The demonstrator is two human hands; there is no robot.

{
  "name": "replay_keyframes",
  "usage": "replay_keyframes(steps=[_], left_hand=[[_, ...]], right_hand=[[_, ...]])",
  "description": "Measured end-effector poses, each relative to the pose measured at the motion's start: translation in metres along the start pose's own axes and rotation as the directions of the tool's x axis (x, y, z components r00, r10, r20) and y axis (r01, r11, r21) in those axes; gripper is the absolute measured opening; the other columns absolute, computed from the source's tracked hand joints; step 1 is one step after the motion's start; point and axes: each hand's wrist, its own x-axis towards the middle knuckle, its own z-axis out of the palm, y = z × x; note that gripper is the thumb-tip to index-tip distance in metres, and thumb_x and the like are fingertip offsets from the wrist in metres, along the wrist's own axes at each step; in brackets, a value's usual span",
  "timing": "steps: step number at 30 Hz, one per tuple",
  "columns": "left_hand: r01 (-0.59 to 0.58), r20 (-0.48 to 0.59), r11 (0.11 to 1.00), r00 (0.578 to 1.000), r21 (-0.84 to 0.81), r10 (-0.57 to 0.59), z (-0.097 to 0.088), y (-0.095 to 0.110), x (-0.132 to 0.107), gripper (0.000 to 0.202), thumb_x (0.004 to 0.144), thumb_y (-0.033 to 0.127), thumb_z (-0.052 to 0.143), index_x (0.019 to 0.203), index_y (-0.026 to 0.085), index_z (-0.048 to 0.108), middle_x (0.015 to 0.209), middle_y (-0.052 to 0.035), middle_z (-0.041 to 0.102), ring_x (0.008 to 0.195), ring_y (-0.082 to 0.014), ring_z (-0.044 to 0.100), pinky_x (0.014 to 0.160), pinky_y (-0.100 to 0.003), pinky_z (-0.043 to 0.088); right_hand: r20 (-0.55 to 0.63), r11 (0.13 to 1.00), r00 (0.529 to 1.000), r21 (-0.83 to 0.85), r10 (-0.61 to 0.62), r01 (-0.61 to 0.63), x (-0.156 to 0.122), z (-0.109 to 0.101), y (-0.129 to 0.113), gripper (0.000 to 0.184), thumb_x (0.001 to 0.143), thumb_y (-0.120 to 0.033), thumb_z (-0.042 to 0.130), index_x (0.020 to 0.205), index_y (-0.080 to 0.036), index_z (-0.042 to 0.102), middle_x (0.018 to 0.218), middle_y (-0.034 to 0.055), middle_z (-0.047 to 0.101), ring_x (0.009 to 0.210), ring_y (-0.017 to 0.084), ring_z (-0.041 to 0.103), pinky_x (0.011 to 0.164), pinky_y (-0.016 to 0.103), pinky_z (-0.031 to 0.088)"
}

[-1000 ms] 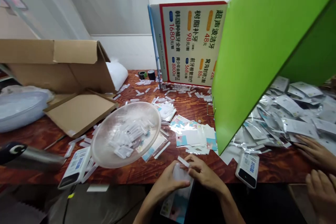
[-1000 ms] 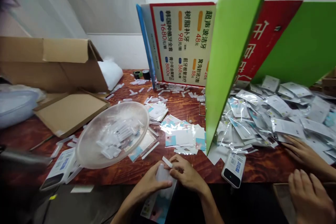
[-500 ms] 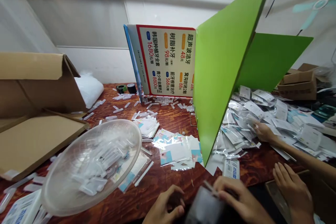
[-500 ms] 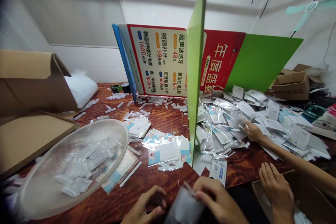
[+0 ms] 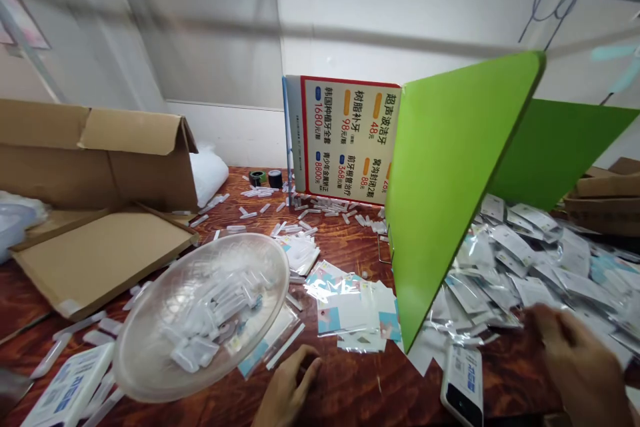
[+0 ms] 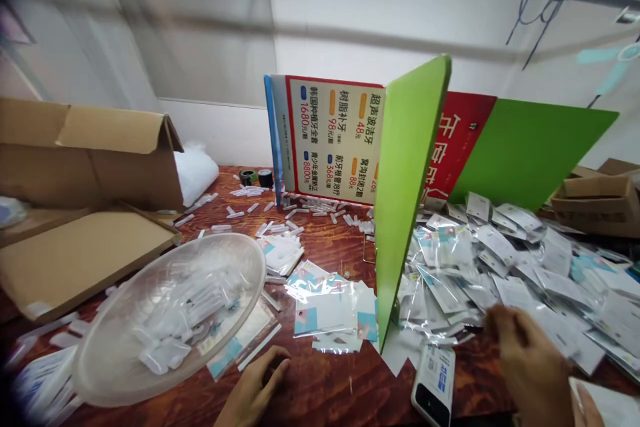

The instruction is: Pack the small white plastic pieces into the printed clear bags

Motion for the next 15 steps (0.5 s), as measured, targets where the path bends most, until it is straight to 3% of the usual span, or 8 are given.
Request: replay_keyframes(steps=[2,4,6,7,9,11,12,15], left_hand=[[-0.019,-0.102,1.0,0.995,0.025,0.021,0.006,-0.017,0.0,0.041,0.098,0.055,0.044,0.093,0.02,0.063,0.089,-0.0053,0.07,0.084,-0.0221,0.066,0.079,-0.031,0.05],[-0.051,-0.191,0.995,0.979,0.085,0.067,0.014,-0.03,0.0,0.041,0.098,0.055,0.043,0.091,0.021,0.064,0.089,-0.0064,0.07,0.084,-0.0228,0.066,0.08,-0.032,0.051],[-0.09,-0.226,0.983,0.966,0.16,0.126,0.02,-0.038,0.001,0.042,0.099,0.054,0.041,0.088,0.021,0.064,0.085,-0.0067,0.069,0.079,-0.0222,0.066,0.076,-0.032,0.052],[-0.112,-0.228,0.974,0.961,0.198,0.157,0.022,-0.04,0.002,0.041,0.1,0.052,0.041,0.087,0.021,0.064,0.084,-0.0067,0.068,0.077,-0.0218,0.065,0.074,-0.031,0.052],[-0.155,-0.224,0.953,0.95,0.259,0.216,0.024,-0.045,0.003,0.037,0.101,0.048,0.041,0.086,0.022,0.063,0.083,-0.0067,0.068,0.076,-0.021,0.065,0.071,-0.03,0.052],[-0.188,-0.227,0.933,0.938,0.308,0.264,0.026,-0.051,0.004,0.034,0.102,0.043,0.04,0.086,0.022,0.062,0.082,-0.0072,0.068,0.076,-0.0205,0.066,0.07,-0.029,0.052],[-0.205,-0.22,0.92,0.932,0.335,0.288,0.028,-0.055,0.005,0.032,0.102,0.04,0.039,0.087,0.022,0.062,0.082,-0.0077,0.068,0.076,-0.0206,0.066,0.07,-0.028,0.052],[-0.236,-0.18,0.868,0.922,0.437,0.342,0.035,-0.071,0.01,0.029,0.101,0.033,0.04,0.087,0.023,0.062,0.082,-0.0094,0.07,0.078,-0.0224,0.068,0.07,-0.029,0.054]], right_hand=[[0.294,0.951,0.934,0.286,-0.204,0.118,-0.037,0.012,-0.025,0.038,0.086,-0.065,0.054,0.085,-0.032,0.073,0.081,0.0116,0.074,0.07,0.03,0.066,0.062,0.04,0.049],[0.566,0.826,0.641,0.524,-0.518,0.206,-0.067,0.036,-0.071,0.034,0.091,-0.058,0.055,0.093,-0.032,0.076,0.09,0.009,0.076,0.08,0.029,0.068,0.072,0.038,0.051],[0.651,0.735,0.354,0.645,-0.672,0.209,-0.077,0.075,-0.126,0.029,0.095,-0.05,0.056,0.099,-0.03,0.076,0.095,0.0063,0.076,0.088,0.026,0.068,0.082,0.035,0.05],[0.655,0.716,0.296,0.663,-0.696,0.218,-0.072,0.1,-0.152,0.027,0.096,-0.047,0.057,0.098,-0.028,0.076,0.093,0.0049,0.076,0.087,0.024,0.068,0.082,0.033,0.05],[0.652,0.756,0.384,0.588,-0.653,0.287,-0.046,0.156,-0.193,0.025,0.097,-0.038,0.056,0.094,-0.022,0.074,0.095,0.0046,0.075,0.087,0.021,0.066,0.08,0.029,0.048],[0.625,0.93,0.689,0.245,-0.368,0.275,-0.004,0.211,-0.215,0.023,0.098,-0.032,0.053,0.094,-0.02,0.073,0.097,0.0041,0.074,0.089,0.018,0.066,0.081,0.025,0.047],[0.577,0.966,0.775,0.129,-0.256,0.223,0.018,0.235,-0.219,0.025,0.099,-0.027,0.049,0.101,-0.016,0.072,0.102,0.0094,0.073,0.093,0.021,0.066,0.083,0.028,0.047],[0.426,0.993,0.904,-0.085,-0.034,0.077,0.077,0.291,-0.22,0.038,0.098,-0.014,0.036,0.124,0.0,0.06,0.119,0.0315,0.063,0.108,0.032,0.062,0.088,0.041,0.046]])
